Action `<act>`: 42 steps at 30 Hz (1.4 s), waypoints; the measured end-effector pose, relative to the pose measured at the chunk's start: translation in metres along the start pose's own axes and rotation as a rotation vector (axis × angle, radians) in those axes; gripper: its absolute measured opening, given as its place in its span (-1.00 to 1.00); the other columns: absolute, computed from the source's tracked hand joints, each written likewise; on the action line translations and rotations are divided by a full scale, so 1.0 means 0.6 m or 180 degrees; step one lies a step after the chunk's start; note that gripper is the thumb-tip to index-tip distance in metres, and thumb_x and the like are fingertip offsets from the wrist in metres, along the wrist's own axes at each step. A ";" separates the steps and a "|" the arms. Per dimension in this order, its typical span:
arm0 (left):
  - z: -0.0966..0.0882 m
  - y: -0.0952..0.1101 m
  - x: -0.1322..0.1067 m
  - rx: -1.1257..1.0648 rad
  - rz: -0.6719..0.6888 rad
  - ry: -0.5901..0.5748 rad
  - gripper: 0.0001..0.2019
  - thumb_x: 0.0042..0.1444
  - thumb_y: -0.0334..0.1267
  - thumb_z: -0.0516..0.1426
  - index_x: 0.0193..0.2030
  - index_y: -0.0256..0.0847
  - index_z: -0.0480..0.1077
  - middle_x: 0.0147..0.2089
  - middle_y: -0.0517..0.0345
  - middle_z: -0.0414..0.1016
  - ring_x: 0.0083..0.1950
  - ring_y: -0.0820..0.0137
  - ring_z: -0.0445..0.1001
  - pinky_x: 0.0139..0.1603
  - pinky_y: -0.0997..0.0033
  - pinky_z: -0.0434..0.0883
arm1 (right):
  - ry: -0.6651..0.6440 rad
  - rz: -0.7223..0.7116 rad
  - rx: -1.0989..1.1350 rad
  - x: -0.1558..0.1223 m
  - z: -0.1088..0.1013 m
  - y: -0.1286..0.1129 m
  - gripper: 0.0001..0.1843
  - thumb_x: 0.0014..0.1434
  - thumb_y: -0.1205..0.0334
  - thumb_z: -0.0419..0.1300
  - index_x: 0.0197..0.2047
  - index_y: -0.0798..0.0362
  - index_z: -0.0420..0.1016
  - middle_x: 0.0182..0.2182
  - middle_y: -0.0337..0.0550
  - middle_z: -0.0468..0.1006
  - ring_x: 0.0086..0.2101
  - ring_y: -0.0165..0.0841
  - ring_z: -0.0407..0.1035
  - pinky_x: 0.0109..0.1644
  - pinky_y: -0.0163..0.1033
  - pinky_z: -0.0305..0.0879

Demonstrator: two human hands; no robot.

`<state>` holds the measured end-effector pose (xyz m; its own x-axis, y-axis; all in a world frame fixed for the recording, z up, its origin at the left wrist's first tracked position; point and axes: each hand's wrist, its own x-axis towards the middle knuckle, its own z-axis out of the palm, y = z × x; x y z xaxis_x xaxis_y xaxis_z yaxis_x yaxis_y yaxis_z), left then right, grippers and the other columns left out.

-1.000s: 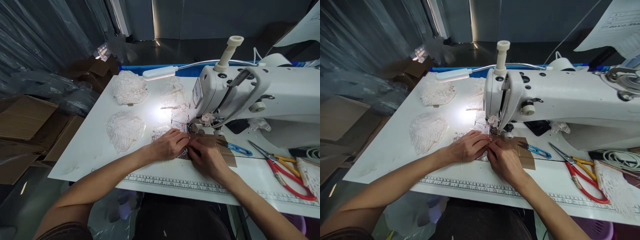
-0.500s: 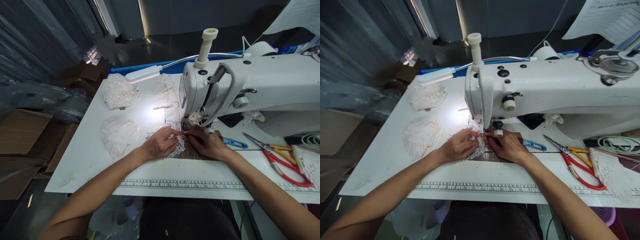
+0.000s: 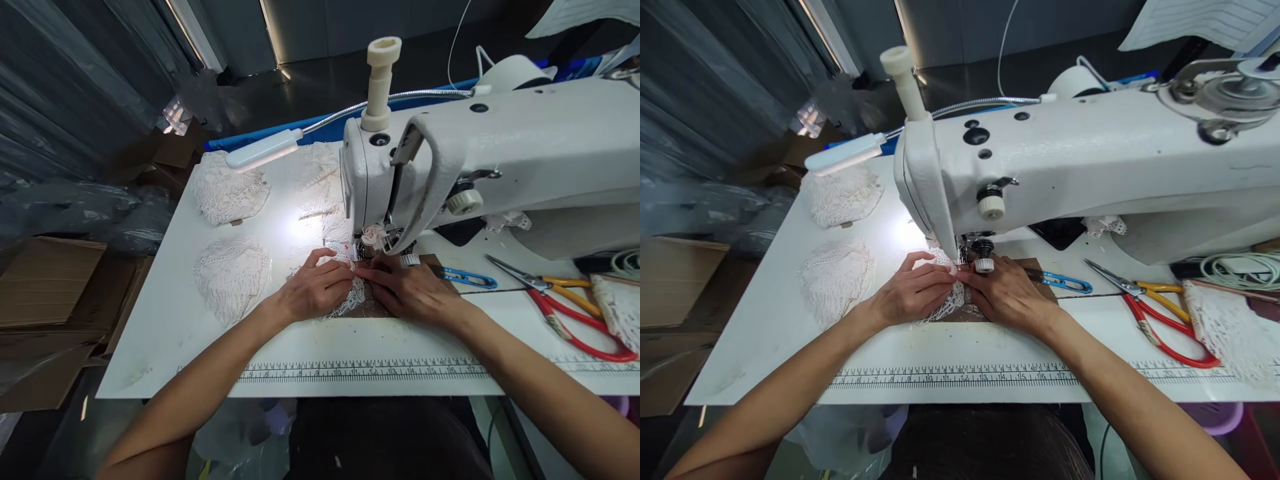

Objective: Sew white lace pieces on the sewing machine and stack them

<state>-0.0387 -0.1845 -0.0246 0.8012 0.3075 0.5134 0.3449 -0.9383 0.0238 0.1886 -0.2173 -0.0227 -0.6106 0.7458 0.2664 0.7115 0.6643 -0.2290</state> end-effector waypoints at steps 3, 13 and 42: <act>-0.006 -0.001 0.003 0.0071 0.0157 -0.0105 -0.87 0.23 -0.49 0.07 -0.25 -0.21 0.38 -0.22 0.21 0.56 -0.04 0.43 0.52 0.17 0.19 0.30 | -0.0027 0.0020 -0.0097 0.001 0.002 -0.006 -0.58 0.27 0.28 0.01 0.15 0.08 0.44 -0.14 0.10 0.50 -0.34 -0.26 0.35 -0.36 -0.20 0.24; 0.009 -0.010 -0.007 -0.0596 -0.0087 0.0021 -0.92 0.21 -0.45 0.09 -0.26 -0.25 0.38 -0.22 0.12 0.56 -0.09 0.43 0.54 0.16 0.18 0.44 | 0.0192 0.0700 0.1046 -0.017 0.001 0.000 -0.60 0.30 0.23 0.01 0.16 0.05 0.41 -0.27 -0.04 0.52 -0.35 -0.30 0.41 -0.28 -0.21 0.35; 0.016 -0.013 -0.015 -0.0713 -0.0067 0.0163 -0.88 0.23 -0.43 0.10 -0.14 -0.25 0.44 -0.14 0.12 0.59 -0.04 0.44 0.56 0.23 0.14 0.43 | -0.0018 -0.0087 0.0495 -0.020 0.005 -0.005 -0.66 0.24 0.29 0.08 0.01 -0.12 0.55 -0.14 -0.02 0.44 -0.17 -0.22 0.34 -0.08 -0.04 0.31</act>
<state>-0.0437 -0.1784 -0.0378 0.7670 0.3242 0.5537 0.2395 -0.9452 0.2217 0.1928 -0.2285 -0.0281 -0.6313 0.7273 0.2692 0.6324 0.6837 -0.3641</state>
